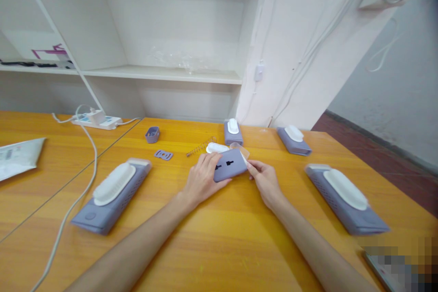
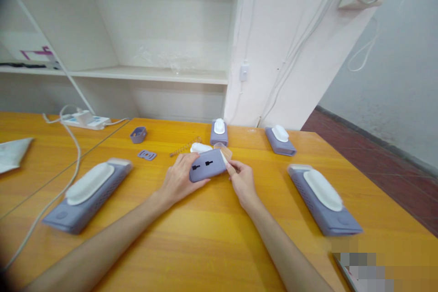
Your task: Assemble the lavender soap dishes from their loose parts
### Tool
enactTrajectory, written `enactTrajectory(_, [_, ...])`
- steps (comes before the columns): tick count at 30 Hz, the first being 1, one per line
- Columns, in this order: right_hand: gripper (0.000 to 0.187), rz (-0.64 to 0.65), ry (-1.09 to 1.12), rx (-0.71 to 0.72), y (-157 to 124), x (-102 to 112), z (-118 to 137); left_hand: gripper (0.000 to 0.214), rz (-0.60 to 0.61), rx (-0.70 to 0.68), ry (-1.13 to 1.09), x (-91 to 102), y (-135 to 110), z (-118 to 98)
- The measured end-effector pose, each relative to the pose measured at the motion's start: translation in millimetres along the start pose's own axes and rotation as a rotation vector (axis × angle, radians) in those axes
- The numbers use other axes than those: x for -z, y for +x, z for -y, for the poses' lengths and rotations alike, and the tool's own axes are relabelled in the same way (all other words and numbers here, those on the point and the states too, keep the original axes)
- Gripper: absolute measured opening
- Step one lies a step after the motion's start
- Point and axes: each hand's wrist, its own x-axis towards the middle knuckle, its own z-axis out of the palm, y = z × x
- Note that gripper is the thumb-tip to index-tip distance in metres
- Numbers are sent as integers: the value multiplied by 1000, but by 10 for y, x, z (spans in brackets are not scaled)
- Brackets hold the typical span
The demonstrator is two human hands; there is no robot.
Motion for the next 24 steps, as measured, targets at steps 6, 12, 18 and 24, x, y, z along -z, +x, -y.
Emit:
enactTrajectory(6, [39, -1, 47, -9, -22, -22, -16, 69, -4, 9, -41, 12, 11, 14])
enactTrajectory(12, [37, 6, 103, -11, -7, -26, -54, 68, -68, 5, -92, 12, 20, 2])
enactTrajectory(18, [34, -37, 61, 39, -30, -49, 41, 68, -82, 58, -8, -5, -30, -23])
enactTrajectory(24, [27, -100, 103, 118, -96, -97, 40, 71, -84, 64, 20, -12, -44, -26])
